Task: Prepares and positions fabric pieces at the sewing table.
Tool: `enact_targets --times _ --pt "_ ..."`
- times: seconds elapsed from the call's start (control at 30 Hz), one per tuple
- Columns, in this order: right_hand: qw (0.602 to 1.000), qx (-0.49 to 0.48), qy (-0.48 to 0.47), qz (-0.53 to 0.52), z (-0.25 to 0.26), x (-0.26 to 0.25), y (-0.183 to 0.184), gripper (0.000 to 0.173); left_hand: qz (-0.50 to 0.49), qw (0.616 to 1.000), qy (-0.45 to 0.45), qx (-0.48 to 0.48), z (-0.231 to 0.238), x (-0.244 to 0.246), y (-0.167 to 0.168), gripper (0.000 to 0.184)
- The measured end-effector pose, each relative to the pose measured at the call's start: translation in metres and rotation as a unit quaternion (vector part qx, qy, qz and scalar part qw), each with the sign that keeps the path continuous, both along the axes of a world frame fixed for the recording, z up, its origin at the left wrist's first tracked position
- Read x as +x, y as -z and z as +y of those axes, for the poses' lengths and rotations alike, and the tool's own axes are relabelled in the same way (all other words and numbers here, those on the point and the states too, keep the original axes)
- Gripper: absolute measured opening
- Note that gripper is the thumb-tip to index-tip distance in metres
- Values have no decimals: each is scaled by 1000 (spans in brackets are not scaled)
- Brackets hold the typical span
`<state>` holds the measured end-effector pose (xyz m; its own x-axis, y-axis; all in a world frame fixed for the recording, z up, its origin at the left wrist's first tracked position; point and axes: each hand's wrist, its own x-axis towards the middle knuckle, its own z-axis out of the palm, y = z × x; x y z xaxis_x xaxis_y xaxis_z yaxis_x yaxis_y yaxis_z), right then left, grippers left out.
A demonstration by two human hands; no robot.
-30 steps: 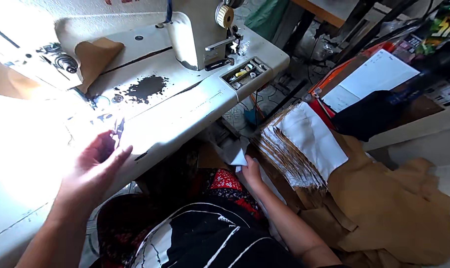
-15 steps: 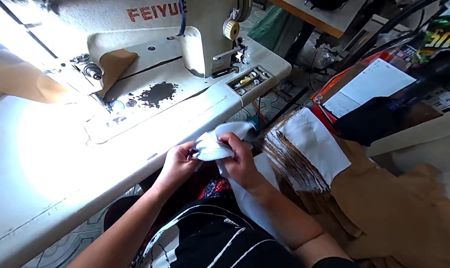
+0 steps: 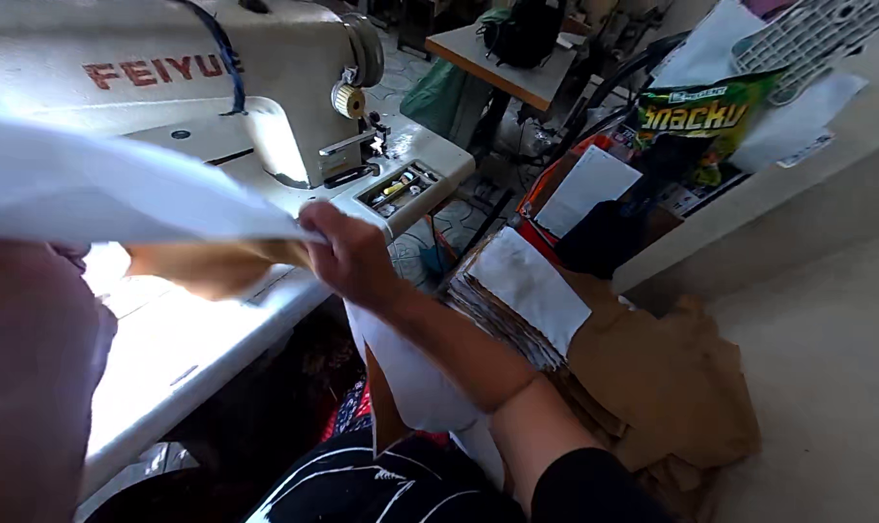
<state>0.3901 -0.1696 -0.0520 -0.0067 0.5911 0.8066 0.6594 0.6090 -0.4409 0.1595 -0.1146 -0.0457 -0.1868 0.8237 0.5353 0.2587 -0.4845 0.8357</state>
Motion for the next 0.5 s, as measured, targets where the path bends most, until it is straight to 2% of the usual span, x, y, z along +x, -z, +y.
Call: enact_targets --times 0.07,0.1,0.17,0.23,0.33,0.4,0.5 --pt "999 -13 50 -6 17 -4 -22 22 113 994 6 -8 3 -7 -21 31" --pt "996 -59 57 -19 17 -6 -29 29 170 985 9 -10 -3 -10 -25 41" --pt "982 -184 15 -44 7 -9 -27 35 236 972 23 0 -24 -11 -23 67" --pt "956 -284 -61 -42 -8 -6 -8 30 227 972 50 -45 -61 -1 -19 82" --pt "912 -388 -132 20 -30 1 24 33 172 965 117 -159 -96 4 15 70" --pt "887 -434 -141 67 -43 3 32 40 162 951 166 -204 -109 2 38 61" --pt "895 -409 -143 104 -57 6 36 38 140 929 236 -248 -125 6 53 52"
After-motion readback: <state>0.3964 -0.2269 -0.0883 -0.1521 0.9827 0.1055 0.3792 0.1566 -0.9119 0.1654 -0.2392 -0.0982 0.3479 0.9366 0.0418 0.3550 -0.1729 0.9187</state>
